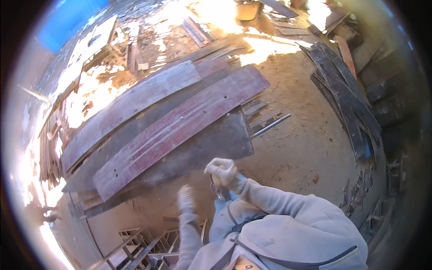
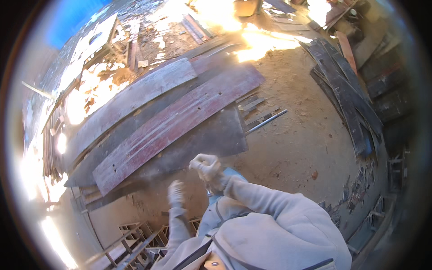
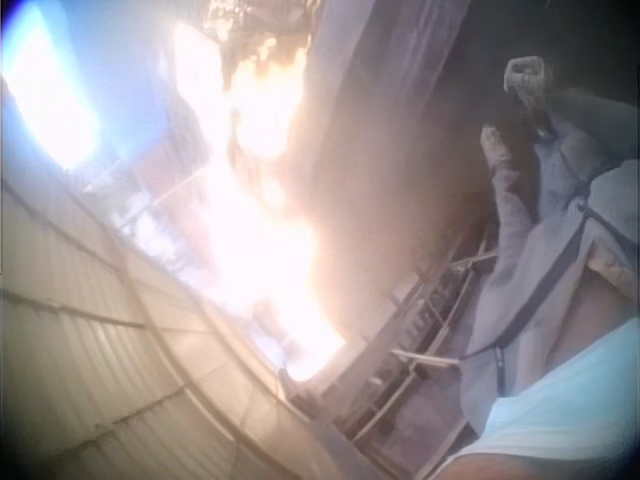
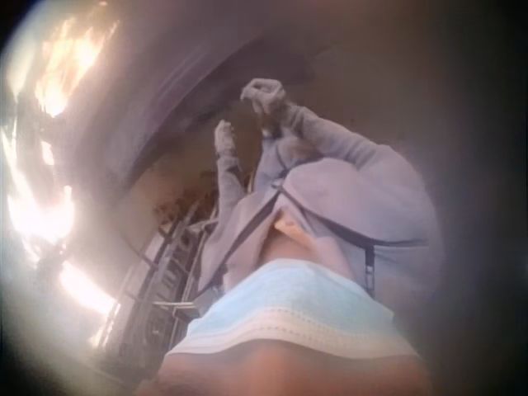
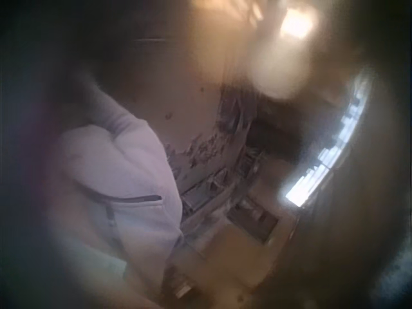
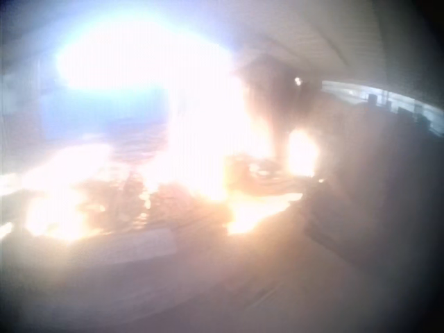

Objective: The person repeatedly strikes a curved wooden plank with a hammer, then flips and repositions the plank to continue hammering. The person also picks up and moves other wooden planks and boards within the workspace.

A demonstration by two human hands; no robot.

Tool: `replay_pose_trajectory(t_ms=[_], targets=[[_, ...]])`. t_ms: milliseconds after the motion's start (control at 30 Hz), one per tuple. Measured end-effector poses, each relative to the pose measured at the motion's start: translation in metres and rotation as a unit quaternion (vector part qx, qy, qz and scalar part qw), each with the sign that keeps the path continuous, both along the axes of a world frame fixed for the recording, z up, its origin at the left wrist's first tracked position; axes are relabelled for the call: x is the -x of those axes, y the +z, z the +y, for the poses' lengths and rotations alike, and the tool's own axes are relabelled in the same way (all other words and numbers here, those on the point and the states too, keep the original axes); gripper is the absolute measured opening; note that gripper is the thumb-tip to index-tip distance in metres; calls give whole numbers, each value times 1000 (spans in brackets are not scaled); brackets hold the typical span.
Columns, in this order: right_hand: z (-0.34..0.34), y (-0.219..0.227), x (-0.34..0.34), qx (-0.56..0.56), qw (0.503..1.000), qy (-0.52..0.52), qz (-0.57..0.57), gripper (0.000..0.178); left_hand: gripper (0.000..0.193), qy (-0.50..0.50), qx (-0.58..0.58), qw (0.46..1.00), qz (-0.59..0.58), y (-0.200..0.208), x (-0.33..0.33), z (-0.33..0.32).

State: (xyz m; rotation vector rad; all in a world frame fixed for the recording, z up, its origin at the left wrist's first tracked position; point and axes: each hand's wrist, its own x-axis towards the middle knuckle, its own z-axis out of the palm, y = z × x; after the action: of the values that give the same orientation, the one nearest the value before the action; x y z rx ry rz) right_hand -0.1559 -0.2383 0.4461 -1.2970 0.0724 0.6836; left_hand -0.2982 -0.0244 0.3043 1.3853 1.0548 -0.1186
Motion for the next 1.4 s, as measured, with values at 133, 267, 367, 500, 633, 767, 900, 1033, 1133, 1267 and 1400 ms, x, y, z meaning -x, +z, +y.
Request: replay_pose_trajectory(t_ms=[133, 267, 367, 500, 633, 767, 900, 1033, 1133, 1267, 1400], targets=[[-39, 7, 20, 107, 907, -95, -395, 23, 40, 52, 526, 848, 33, 24, -6, -104], [-86, 6, 31, -191, 969, -136, -71, 22, 28, -43, 300, 953, 27, 48, -4, -127], [-134, 7, 35, 134, 939, -165, -269, 26, 29, -65, 318, 946, 29, 49, -12, -138], [-220, 12, 39, 444, 652, 73, -610, 48, 31, -189, 203, 958, 76, 47, -43, -190], [-318, -20, 47, 512, 650, 233, -510, 53, 37, -407, 73, 910, 24, 54, -92, -296], [-432, -57, 56, 578, 737, 176, -303, 42, 40, -367, 158, 916, 24, 79, -131, -426], [-539, -65, 51, 586, 792, 82, -150, 33, 21, -274, 367, 887, 59, 84, -174, -502], [-601, -57, 22, 397, 911, -85, -66, 29, 26, -36, 407, 910, 62, 38, -216, -516], [-627, -39, -11, 358, 921, -153, -10, 27, 40, -16, 294, 948, 117, 1, -238, -508], [-645, -9, -66, 270, 946, -179, 19, 28, 44, -50, 194, 953, 229, -33, -264, -494], [-661, -9, -173, 299, 940, -163, 21, 31, 38, 46, 241, 944, 222, -89, -324, -529]])
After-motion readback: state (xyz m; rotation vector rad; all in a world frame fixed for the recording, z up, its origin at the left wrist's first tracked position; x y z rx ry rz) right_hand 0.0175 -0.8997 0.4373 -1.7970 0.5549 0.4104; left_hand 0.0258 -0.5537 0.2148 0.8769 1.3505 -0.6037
